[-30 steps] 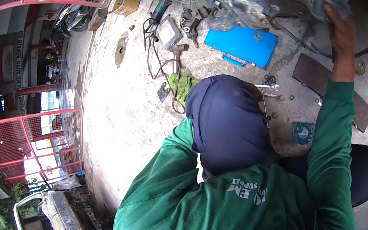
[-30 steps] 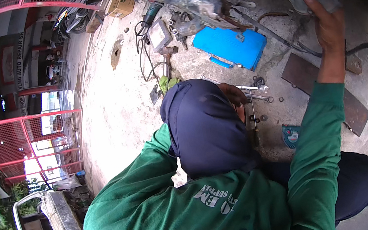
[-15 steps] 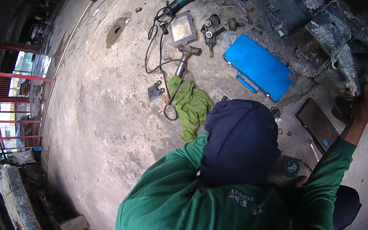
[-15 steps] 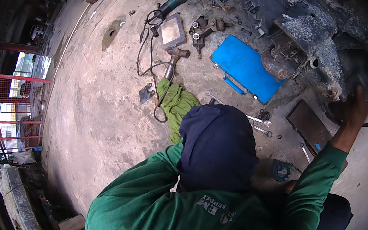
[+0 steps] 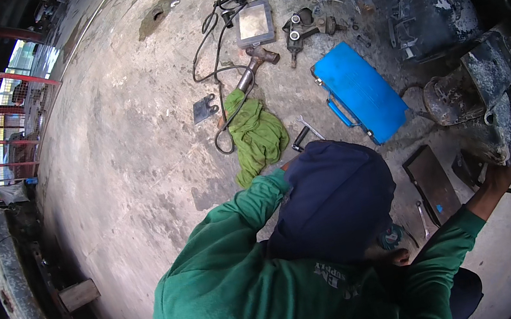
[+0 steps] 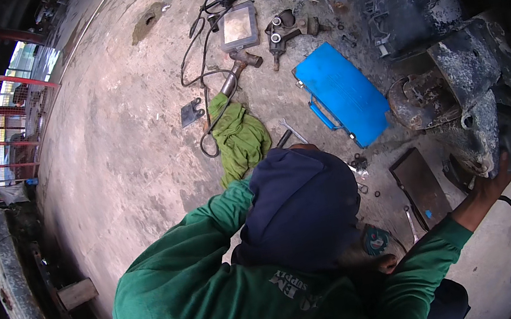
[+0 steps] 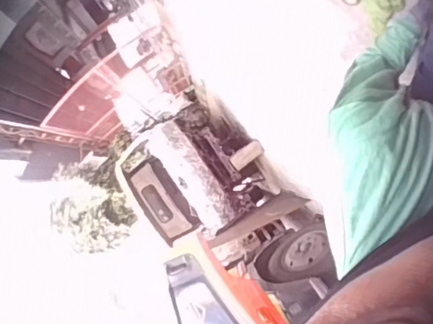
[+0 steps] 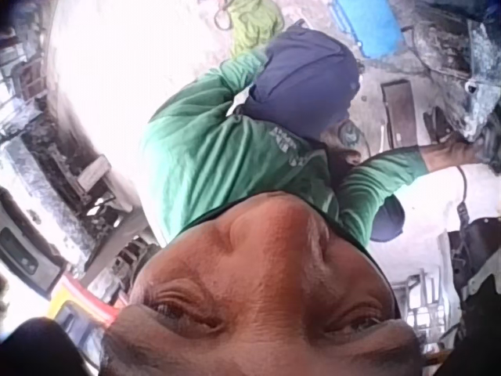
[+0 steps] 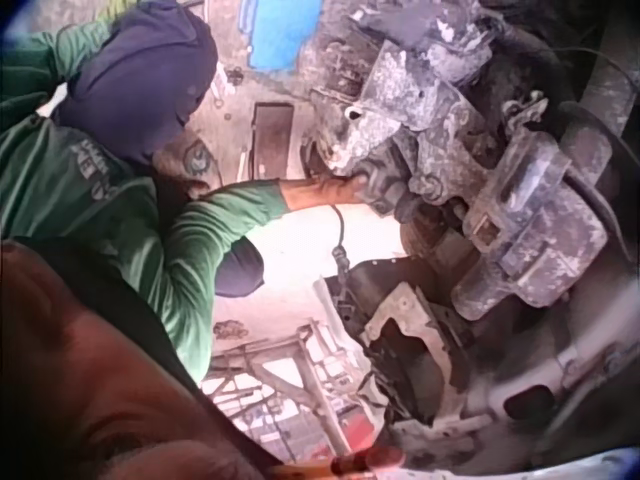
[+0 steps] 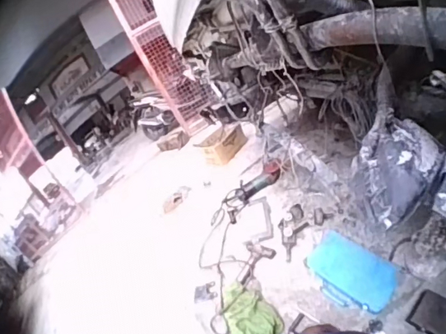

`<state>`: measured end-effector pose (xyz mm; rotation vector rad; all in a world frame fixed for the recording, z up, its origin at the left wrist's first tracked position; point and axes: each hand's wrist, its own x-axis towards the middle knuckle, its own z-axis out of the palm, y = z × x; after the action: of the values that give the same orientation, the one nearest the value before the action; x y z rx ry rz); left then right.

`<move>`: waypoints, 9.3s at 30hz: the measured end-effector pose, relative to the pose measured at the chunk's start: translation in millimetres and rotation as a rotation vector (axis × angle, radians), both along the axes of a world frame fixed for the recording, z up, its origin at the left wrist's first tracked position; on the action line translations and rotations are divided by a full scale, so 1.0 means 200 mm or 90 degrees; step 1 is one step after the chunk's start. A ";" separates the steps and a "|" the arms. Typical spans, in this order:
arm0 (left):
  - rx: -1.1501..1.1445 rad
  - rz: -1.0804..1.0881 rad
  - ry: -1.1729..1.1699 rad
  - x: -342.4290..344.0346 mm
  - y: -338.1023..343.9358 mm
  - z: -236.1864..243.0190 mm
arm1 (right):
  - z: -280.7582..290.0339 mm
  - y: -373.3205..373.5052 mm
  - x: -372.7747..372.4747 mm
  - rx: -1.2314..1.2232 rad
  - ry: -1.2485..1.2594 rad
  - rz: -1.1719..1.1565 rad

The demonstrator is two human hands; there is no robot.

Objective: The person works underneath a vehicle, removing and reattaching a metal engine component using a wrench and socket. They manipulate bolts and wires while seated on the floor.

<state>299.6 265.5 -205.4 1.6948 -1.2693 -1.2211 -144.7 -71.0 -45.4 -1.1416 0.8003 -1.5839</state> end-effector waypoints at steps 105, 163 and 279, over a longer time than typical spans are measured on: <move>-0.167 -0.603 0.192 -0.63 -0.79 1.59 | 0.38 0.86 -0.10 0.125 0.710 0.469; -0.535 -0.042 -0.085 -1.69 -2.06 2.09 | 0.55 -0.46 0.06 -0.430 0.556 -0.420; 0.385 0.021 0.145 3.33 1.07 2.41 | 2.11 1.03 4.58 0.215 0.924 0.594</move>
<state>965.8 480.3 277.1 1.8934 -0.7716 -1.8453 770.6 135.4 377.6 -1.9295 1.0633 0.3294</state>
